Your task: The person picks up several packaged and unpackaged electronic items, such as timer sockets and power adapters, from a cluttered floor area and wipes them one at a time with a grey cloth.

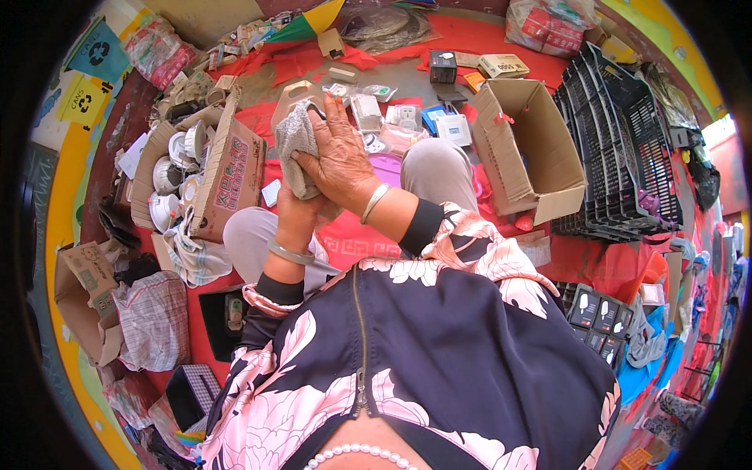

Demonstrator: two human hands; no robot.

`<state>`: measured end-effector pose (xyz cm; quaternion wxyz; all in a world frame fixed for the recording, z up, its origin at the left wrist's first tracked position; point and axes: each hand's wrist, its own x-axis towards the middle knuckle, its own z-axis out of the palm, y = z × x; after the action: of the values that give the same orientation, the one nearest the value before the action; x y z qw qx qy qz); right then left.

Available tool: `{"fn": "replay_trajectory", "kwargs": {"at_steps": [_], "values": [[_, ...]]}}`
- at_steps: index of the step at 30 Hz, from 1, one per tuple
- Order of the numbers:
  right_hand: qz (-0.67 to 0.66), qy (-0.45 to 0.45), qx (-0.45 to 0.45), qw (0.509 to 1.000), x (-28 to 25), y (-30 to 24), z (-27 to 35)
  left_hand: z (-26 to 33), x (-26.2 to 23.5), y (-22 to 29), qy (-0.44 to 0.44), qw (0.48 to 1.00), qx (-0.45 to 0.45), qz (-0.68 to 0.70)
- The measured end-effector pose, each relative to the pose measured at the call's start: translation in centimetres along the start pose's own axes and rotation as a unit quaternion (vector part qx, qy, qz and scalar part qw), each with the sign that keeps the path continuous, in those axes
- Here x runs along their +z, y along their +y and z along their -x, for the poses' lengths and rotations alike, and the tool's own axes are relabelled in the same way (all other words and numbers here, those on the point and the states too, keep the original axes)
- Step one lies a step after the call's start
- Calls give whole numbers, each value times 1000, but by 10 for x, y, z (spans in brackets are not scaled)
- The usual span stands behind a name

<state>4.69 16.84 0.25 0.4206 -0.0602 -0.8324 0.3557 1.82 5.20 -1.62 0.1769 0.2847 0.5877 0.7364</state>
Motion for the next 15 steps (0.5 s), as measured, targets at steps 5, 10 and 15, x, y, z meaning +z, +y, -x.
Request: {"fn": "replay_trajectory", "kwargs": {"at_steps": [5, 10, 15], "values": [[-65, 50, 31, 996, -12, 6, -16, 7, 7, 19, -12, 990, -77, 114], [-63, 61, 62, 994, -22, 42, -25, 15, -3, 28, -24, 988, -82, 130], [-454, 47, 254, 853, -46, 95, -46, 19, -20, 46, -31, 971, -154, 179]]}}
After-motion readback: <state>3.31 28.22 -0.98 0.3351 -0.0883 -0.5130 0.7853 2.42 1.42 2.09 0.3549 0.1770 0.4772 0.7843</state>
